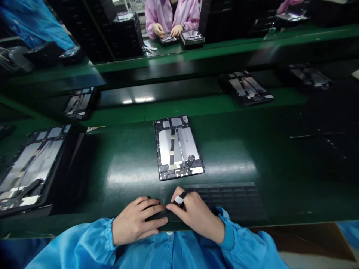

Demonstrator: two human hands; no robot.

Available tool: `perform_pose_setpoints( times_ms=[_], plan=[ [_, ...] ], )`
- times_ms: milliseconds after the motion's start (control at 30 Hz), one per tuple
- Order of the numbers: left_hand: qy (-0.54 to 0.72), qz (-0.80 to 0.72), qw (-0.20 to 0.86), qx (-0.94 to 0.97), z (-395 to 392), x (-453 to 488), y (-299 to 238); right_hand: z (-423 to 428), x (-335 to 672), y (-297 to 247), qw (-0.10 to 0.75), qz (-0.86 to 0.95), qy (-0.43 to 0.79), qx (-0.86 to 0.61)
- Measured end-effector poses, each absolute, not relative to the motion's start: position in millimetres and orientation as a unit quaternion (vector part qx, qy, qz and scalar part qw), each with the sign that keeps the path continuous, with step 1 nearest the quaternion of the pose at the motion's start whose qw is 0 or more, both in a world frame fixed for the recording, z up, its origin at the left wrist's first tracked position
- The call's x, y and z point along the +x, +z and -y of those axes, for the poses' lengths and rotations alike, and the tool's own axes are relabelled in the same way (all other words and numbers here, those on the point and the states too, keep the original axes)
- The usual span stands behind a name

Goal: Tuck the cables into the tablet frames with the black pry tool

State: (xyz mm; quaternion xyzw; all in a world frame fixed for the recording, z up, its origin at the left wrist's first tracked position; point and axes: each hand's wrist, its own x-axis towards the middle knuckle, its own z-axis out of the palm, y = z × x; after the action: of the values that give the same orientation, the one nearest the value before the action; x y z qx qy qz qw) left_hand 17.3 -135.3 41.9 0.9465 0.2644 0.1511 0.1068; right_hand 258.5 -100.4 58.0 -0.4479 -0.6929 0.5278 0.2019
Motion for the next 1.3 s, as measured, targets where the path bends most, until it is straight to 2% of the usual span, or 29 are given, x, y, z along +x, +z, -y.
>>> perform_pose_setpoints(
  times_ms=[233,400,500,767,1300],
  plan=[
    [0.152,-0.270,0.098,0.946,133.9,18.0,42.5,105.5,250.0,53.6,0.200,0.707,0.508,-0.450],
    [0.156,-0.280,0.127,0.939,134.3,20.6,49.4,85.6,264.6,55.1,0.264,0.605,0.605,-0.444],
    [0.170,-0.289,0.159,0.928,123.2,25.1,56.6,48.8,272.3,68.0,0.293,0.590,0.603,-0.450],
    [0.298,-0.396,0.062,0.866,74.8,32.4,50.7,-12.3,249.8,79.7,0.201,0.588,0.645,-0.444],
    [0.302,-0.408,0.066,0.859,73.7,31.2,43.4,-11.5,243.6,73.8,0.178,0.589,0.642,-0.457]
  ],
)
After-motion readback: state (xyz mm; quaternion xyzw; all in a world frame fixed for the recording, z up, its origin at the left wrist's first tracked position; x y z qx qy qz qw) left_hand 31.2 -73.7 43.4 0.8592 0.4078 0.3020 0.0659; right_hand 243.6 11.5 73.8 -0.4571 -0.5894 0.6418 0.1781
